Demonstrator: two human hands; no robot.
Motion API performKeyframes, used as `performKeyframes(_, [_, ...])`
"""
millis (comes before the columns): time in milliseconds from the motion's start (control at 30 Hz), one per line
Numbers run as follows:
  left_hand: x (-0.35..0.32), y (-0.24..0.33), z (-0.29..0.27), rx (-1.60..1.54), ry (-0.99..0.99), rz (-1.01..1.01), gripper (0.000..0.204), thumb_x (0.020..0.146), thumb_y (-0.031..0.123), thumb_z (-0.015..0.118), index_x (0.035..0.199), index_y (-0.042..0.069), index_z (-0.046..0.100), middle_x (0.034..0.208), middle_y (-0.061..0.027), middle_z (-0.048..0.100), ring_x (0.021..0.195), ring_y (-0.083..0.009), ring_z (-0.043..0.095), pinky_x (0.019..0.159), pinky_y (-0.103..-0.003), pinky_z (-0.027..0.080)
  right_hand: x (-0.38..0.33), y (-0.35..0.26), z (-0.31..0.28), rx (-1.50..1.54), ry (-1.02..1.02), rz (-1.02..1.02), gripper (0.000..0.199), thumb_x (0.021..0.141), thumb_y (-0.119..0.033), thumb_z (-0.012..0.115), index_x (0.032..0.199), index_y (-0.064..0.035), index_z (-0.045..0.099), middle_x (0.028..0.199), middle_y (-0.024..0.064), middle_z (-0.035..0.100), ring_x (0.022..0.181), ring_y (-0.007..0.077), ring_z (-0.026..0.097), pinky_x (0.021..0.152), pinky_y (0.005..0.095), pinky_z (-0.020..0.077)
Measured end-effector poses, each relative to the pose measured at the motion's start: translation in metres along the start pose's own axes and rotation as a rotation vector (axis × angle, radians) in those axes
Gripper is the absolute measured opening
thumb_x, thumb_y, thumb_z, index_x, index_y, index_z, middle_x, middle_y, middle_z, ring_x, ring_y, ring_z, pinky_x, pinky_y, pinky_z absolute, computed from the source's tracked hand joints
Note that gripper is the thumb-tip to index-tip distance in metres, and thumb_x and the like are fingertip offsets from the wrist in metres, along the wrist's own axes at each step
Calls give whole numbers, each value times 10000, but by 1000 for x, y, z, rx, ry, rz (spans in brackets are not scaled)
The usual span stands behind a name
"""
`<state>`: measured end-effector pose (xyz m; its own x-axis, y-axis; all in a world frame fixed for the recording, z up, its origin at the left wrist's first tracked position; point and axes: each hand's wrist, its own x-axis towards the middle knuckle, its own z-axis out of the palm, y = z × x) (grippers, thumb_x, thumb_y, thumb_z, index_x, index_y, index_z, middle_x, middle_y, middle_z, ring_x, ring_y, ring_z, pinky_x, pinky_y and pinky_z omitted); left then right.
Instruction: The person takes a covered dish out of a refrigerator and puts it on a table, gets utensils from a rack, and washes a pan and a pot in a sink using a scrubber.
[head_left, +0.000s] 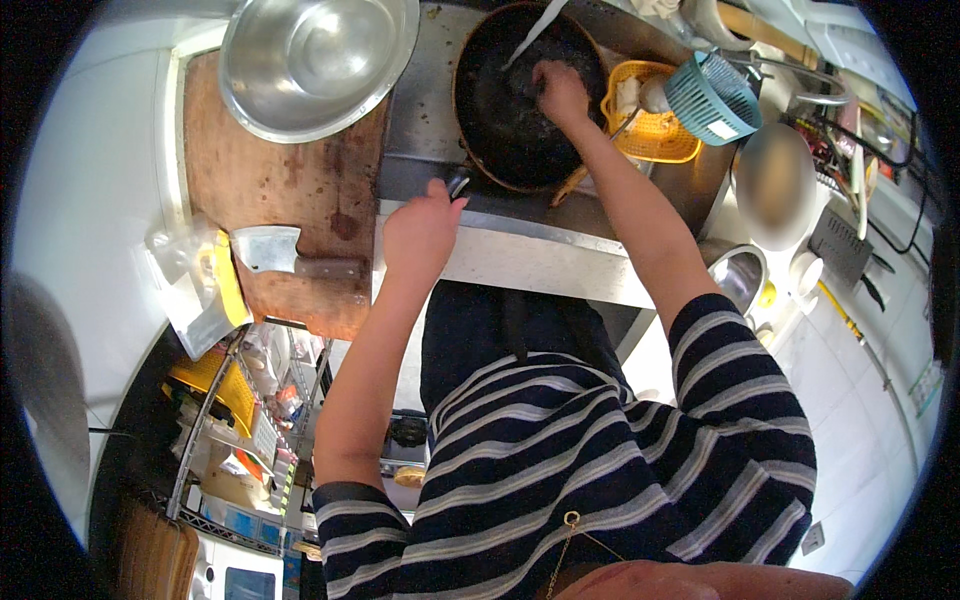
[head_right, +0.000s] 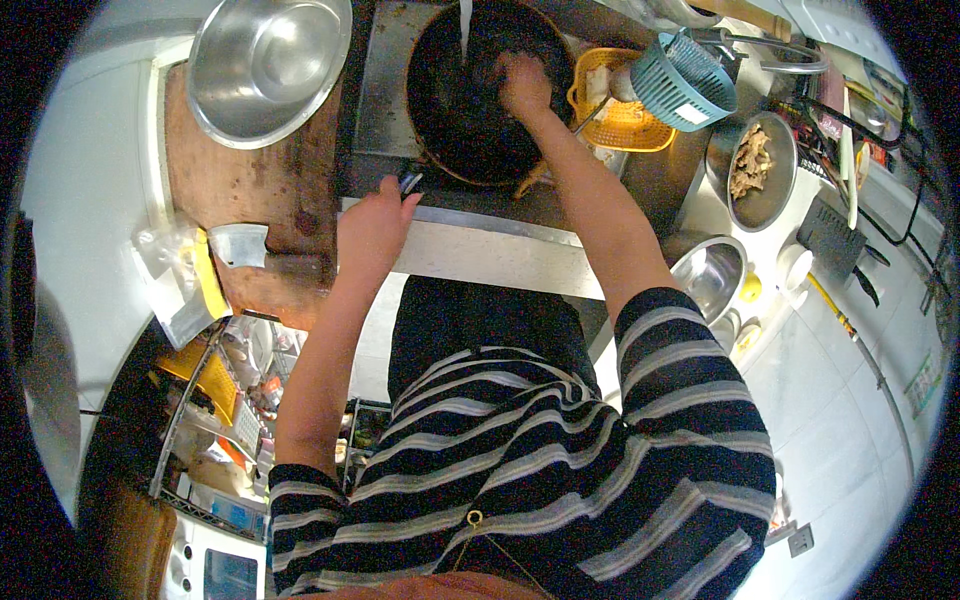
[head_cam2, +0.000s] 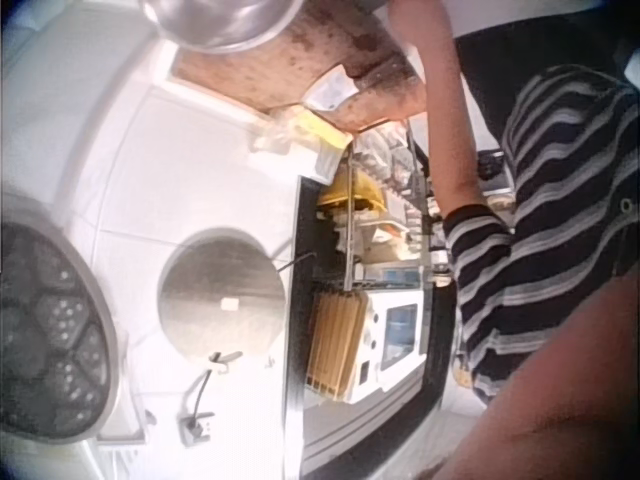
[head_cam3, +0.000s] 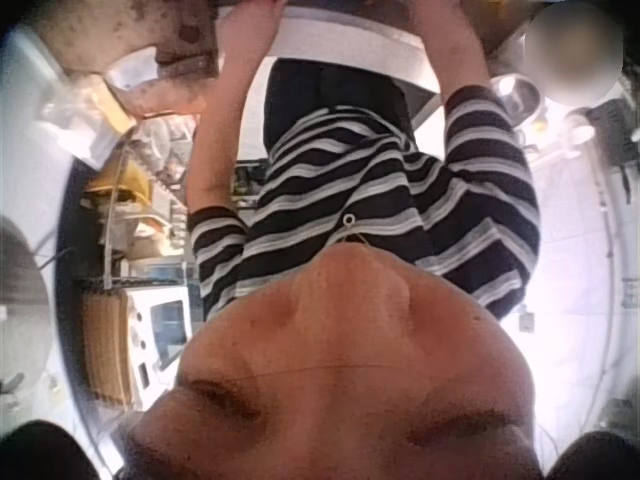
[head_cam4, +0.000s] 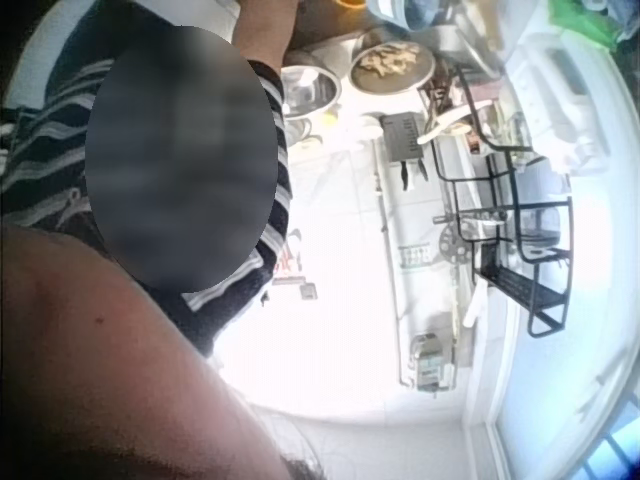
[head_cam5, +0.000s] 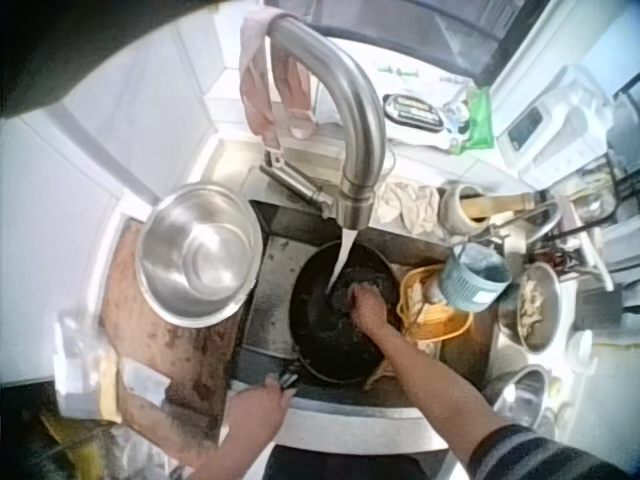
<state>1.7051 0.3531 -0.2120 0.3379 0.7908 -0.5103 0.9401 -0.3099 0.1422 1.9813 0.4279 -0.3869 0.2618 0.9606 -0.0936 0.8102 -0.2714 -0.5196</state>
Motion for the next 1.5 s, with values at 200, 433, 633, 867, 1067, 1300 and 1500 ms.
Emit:
performKeyframes(200, [1,2,1,-20,30,34,399,958,474,558,949,75,559,636,-132,656,575,-327,672,484,-444,519,5,12,-10,-102,-103,9,459,709,-99,777,1118,-119,569,1088,156,621,1024,409,592,860,513,513])
performKeyframes(433, [0,0,-1,-27,4,3,413,958,473,561,999,63,584,639,-138,659,584,-327,680,486,-441,528,11,2,-27,807,-236,423,359,875,-81,647,1220,-97,548,1214,59,613,1076,193,606,822,320,479])
performKeyframes(633, [7,4,-4,4,25,56,435,961,481,551,1048,56,597,661,-146,672,593,-327,686,495,-440,538,29,22,5,748,-69,318,515,823,-222,752,1294,-100,583,1234,133,641,1027,273,657,867,378,532])
performKeyframes(867, [4,3,-2,11,5,11,413,962,474,551,1012,66,593,663,-147,672,605,-329,690,513,-444,543,16,-20,21,284,-54,202,616,715,-303,859,1205,-69,569,1232,199,629,1146,385,608,959,477,496])
performKeyframes(1067, [0,3,-3,-5,12,18,393,955,464,567,970,71,578,659,-134,668,602,-319,687,505,-431,538,20,-5,-20,-122,369,-142,457,740,-70,750,1162,-105,578,1126,161,573,1102,397,544,867,497,509])
performKeyframes(1300, [2,6,-5,24,37,18,382,936,457,602,900,81,549,650,-98,658,592,-273,685,504,-394,537,0,18,-25,-108,87,-140,382,763,-5,690,1111,-125,587,1147,139,566,1072,395,560,882,475,495])
performKeyframes(1500, [-6,4,-13,-40,23,-5,431,921,476,615,922,48,563,681,-130,675,614,-315,685,524,-415,542,-26,-31,-60,168,340,5,365,729,-11,750,1044,-47,571,1042,141,586,1015,325,601,874,385,489])
